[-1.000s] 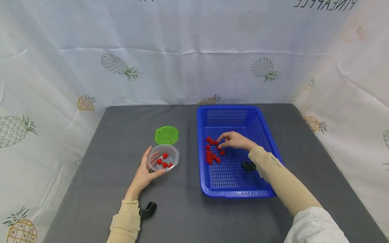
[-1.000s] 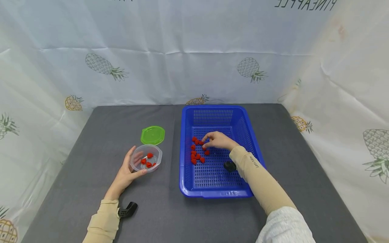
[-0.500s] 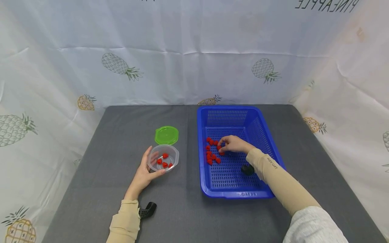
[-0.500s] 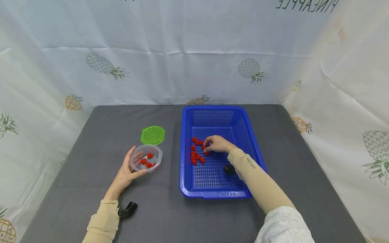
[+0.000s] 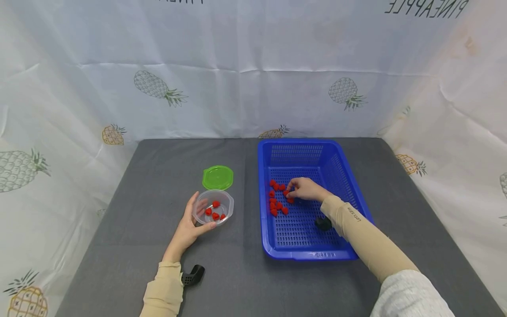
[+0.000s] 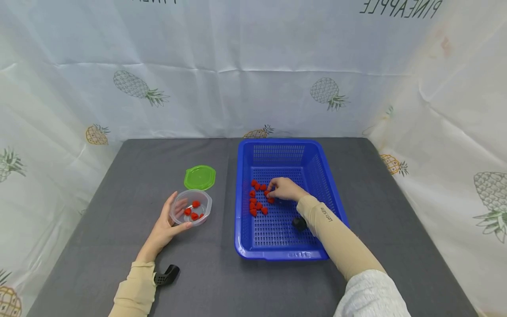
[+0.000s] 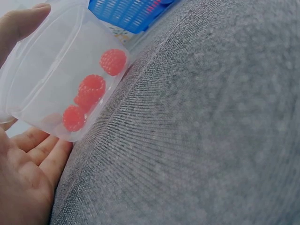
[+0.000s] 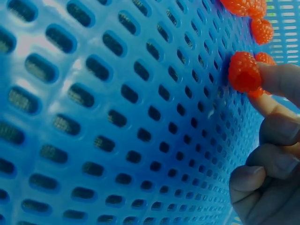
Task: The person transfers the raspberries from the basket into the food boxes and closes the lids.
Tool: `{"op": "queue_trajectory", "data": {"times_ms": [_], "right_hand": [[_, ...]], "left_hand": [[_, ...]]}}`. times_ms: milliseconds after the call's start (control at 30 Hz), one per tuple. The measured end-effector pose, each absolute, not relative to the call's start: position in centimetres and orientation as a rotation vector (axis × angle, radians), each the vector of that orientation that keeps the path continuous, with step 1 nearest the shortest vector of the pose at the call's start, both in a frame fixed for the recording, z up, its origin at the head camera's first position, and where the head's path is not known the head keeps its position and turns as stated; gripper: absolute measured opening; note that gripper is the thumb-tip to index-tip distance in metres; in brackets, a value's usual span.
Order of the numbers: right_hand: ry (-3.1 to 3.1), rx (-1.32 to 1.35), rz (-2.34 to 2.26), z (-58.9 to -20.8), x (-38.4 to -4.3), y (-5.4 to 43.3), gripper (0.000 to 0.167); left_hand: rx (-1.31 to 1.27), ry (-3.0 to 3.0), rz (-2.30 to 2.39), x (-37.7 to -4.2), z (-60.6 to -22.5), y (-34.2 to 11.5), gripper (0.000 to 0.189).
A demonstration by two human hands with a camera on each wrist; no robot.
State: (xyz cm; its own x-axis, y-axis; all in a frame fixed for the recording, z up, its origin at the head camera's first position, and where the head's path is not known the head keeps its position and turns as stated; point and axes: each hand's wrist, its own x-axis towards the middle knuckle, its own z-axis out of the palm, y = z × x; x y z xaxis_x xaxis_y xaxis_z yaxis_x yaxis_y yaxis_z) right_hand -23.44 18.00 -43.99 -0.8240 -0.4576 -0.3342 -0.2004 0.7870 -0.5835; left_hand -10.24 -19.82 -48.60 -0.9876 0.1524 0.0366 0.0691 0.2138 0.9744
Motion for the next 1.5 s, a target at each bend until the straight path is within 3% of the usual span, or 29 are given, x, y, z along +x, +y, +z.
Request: {"op": "queue_trajectory", "data": {"times_ms": [233,1133,1500], "right_hand": [[2.581,-0.476,-0.694,-42.9,-23.0,17.3,0.022],[2.576,-0.532,-1.262,-38.7,-22.3,17.4,0.034],[2.54,-0.571,-1.393,-37.1,-21.8,16.8,0.029]], "left_hand": [[0.203,2.393,1.924,-10.2,-48.6,-19.7,0.102],[0.197,2.39,1.914,-10.4,-48.6,-19.8,0.102],[0.213,2.395,1.931,-10.2,-48.9,-19.9,0.101]]}}
